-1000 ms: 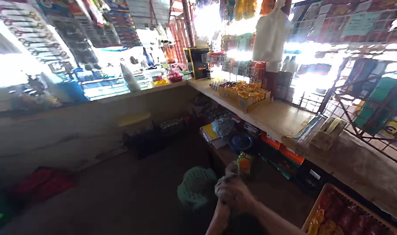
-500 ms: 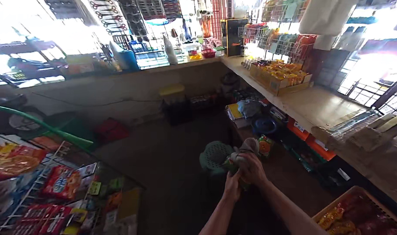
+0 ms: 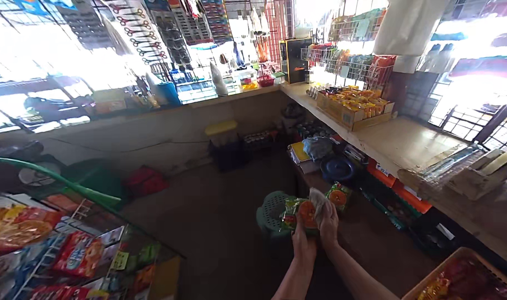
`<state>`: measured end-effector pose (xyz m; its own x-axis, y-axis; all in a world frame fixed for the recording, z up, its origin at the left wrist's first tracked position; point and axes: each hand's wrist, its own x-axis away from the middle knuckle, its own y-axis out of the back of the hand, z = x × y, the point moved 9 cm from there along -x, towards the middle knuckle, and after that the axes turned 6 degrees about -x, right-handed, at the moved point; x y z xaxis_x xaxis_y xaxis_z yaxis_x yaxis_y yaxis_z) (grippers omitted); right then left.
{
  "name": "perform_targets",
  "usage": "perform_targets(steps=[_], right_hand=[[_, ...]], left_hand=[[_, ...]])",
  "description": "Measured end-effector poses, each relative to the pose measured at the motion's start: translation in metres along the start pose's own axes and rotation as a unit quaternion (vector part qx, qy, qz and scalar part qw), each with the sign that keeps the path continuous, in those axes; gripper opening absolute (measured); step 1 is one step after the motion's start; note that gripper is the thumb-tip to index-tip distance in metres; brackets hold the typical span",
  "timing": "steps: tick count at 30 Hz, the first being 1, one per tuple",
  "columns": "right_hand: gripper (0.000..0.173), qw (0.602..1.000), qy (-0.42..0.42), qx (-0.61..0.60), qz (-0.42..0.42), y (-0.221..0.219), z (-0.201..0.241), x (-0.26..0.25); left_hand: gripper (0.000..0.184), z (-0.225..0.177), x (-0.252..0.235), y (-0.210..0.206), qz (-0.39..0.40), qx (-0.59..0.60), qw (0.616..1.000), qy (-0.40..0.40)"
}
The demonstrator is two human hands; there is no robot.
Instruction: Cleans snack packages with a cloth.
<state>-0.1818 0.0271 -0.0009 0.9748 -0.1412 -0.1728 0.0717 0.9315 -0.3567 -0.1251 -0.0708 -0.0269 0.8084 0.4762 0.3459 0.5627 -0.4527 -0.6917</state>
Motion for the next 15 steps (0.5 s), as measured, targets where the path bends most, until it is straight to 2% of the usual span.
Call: perform_targets(steps=[1,3,6,7,9,10,12,15], right_hand=[[0.047,0.995,-0.08,-0.04,-0.041,0.004,-0.009,-0.006],[0.049,0.977,-0.175,-0.103,-0.071,0.006,-0.026,-0.009],[0.047,0.952,-0.247,-0.171,-0.064,0.013,-0.034,-0.007],[0.048,0.947,-0.253,-0.196,-0.039,0.014,-0.034,-0.007],[0.05,0.966,-0.173,-0.176,0.079,0.008,-0.014,-0.011],[0.06,0.969,-0.115,-0.146,0.16,0.002,-0.002,-0.012],[0.075,0.983,-0.063,-0.052,0.161,0.002,0.008,-0.013],[0.067,0.983,0.072,0.084,0.147,0.003,0.032,-0.018]], left_hand=[[0.039,-0.001,-0.002,-0.003,0.011,-0.001,1.0,-0.01],[0.039,-0.005,-0.004,-0.007,0.022,0.003,1.0,-0.022],[0.032,-0.01,-0.007,-0.007,0.037,0.012,0.999,-0.027],[0.031,-0.012,-0.007,-0.004,0.04,0.009,0.999,-0.03],[0.029,-0.016,-0.012,-0.002,0.056,-0.012,0.997,-0.047],[0.029,-0.015,-0.016,-0.001,0.065,-0.028,0.996,-0.05],[0.032,-0.007,-0.025,0.003,0.073,-0.062,0.995,-0.021],[0.038,0.01,-0.034,0.018,0.012,-0.159,0.985,0.067]])
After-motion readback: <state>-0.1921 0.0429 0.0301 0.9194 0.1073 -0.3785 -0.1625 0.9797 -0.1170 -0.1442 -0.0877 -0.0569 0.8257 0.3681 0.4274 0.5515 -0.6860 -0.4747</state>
